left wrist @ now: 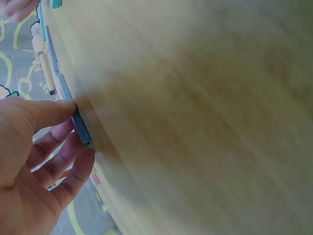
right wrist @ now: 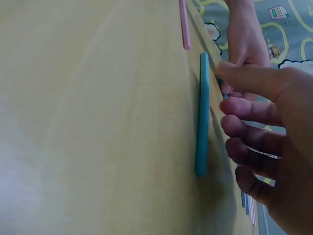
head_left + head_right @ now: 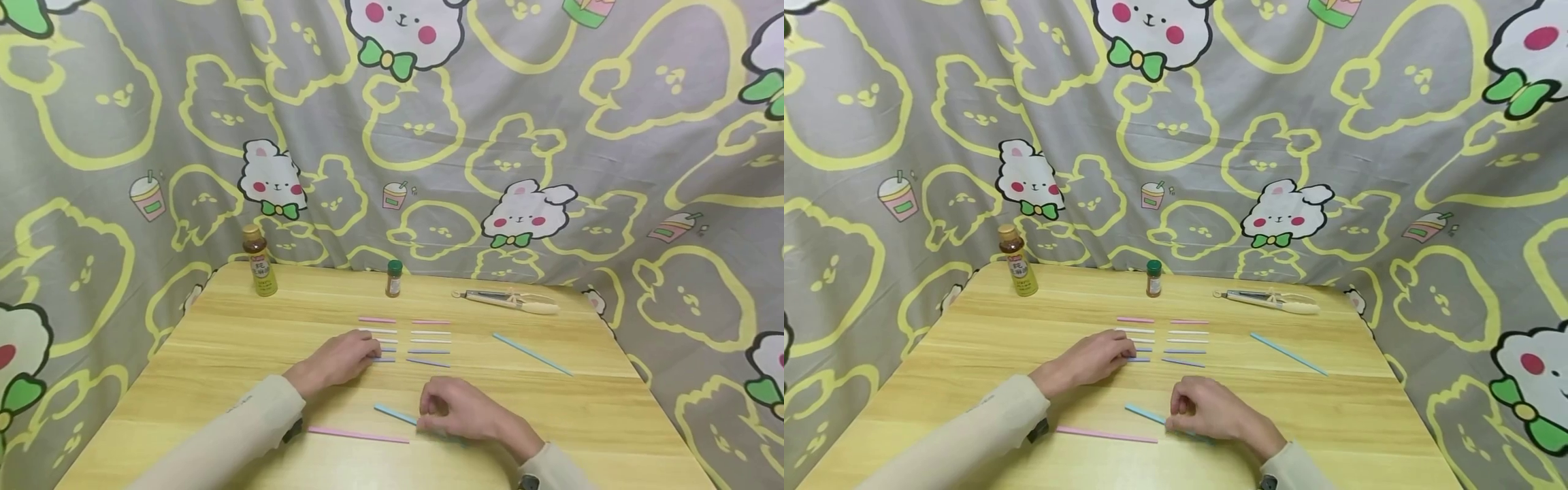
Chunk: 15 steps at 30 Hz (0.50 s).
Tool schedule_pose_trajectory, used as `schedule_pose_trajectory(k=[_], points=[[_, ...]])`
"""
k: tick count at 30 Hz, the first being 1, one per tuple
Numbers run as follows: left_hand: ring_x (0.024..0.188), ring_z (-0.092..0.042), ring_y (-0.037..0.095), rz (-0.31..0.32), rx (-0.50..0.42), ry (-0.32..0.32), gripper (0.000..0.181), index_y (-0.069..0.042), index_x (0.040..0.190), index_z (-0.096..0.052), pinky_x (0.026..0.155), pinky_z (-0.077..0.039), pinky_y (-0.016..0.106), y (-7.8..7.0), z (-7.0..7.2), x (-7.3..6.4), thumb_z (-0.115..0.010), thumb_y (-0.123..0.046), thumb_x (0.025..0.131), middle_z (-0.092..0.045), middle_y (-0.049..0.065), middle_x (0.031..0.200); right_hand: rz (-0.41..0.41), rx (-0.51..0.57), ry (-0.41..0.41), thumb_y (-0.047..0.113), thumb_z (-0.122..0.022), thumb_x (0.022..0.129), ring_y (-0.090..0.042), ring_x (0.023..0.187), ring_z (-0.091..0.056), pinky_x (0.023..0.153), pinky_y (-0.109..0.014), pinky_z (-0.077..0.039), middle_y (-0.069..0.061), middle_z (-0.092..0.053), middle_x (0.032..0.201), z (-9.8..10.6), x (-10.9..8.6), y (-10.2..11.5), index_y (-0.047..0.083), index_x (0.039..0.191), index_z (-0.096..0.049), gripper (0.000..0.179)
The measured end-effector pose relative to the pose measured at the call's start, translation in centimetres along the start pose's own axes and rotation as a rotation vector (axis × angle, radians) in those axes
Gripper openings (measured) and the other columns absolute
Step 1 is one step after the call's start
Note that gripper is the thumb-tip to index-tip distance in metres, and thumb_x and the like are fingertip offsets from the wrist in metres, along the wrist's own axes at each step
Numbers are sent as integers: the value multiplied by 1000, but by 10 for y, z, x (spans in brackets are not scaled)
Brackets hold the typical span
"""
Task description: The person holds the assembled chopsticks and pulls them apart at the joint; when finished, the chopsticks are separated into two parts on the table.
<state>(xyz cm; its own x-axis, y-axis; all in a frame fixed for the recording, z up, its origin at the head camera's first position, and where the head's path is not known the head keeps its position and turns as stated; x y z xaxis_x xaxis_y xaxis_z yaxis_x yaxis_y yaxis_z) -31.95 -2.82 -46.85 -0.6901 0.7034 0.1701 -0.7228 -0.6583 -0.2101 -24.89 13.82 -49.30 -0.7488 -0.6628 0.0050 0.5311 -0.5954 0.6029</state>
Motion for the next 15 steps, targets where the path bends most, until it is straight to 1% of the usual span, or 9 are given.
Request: schedule_pose_trajectory(k=[3, 7, 10, 13, 14, 15], points=[[103, -70, 19, 11, 2, -8, 11, -15, 114, -77, 88, -62, 34, 2, 1, -1, -76, -13, 104, -72, 0, 110, 37, 1, 28, 35, -81, 101, 3, 82, -54, 74, -18, -51, 17, -62, 91, -5, -2, 7, 25, 98, -71, 14], [106, -66, 17, 15, -9, -34, 11, -17, 116, -78, 88, -61, 33, -4, 6, -2, -74, -16, 105, -71, -1, 113, 54, 8, 9, 20, -77, 103, 6, 77, -54, 70, -17, -53, 18, -61, 87, -6, 0, 8, 23, 97, -71, 9], [112, -63, 17, 13, -69, -39, 14, -17, 118, -78, 94, -59, 36, -13, 8, -2, -67, -21, 110, -71, -1, 120, 33, 31, -14, 19, -74, 104, 6, 77, -55, 69, -18, -53, 17, -63, 88, -4, 3, 5, 23, 99, -71, 7], [117, -62, 16, 4, -149, -27, 23, -18, 120, -78, 100, -58, 38, -26, 8, -4, -58, -28, 114, -72, -3, 124, 9, 50, -48, 23, -70, 108, 4, 79, -56, 72, -19, -53, 15, -65, 90, 2, 6, 2, 23, 103, -69, 5], [116, -63, 14, -1, -175, -21, 26, -19, 120, -78, 100, -57, 37, -30, 7, -4, -56, -30, 115, -72, -4, 122, 7, 53, -64, 24, -68, 109, 4, 79, -57, 72, -20, -53, 14, -66, 90, 4, 7, 2, 23, 105, -68, 5], [110, -64, 12, -7, -203, -11, 28, -19, 118, -78, 96, -58, 36, -34, 7, -4, -53, -32, 116, -73, -6, 117, 10, 56, -84, 25, -66, 110, 3, 78, -56, 72, -20, -53, 12, -68, 89, 7, 8, 3, 22, 107, -67, 5]])
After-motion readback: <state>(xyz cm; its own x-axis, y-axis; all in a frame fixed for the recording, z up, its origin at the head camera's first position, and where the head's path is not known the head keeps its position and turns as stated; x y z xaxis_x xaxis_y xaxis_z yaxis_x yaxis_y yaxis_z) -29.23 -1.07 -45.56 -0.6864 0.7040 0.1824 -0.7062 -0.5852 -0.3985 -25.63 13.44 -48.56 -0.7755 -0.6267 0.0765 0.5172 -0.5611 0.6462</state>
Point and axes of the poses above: each hand's wrist, its own x-axis towards the middle knuckle, its own z-axis out of the back of the hand, y = z × x, the point moved 10 cm from there along x, towards the middle knuckle
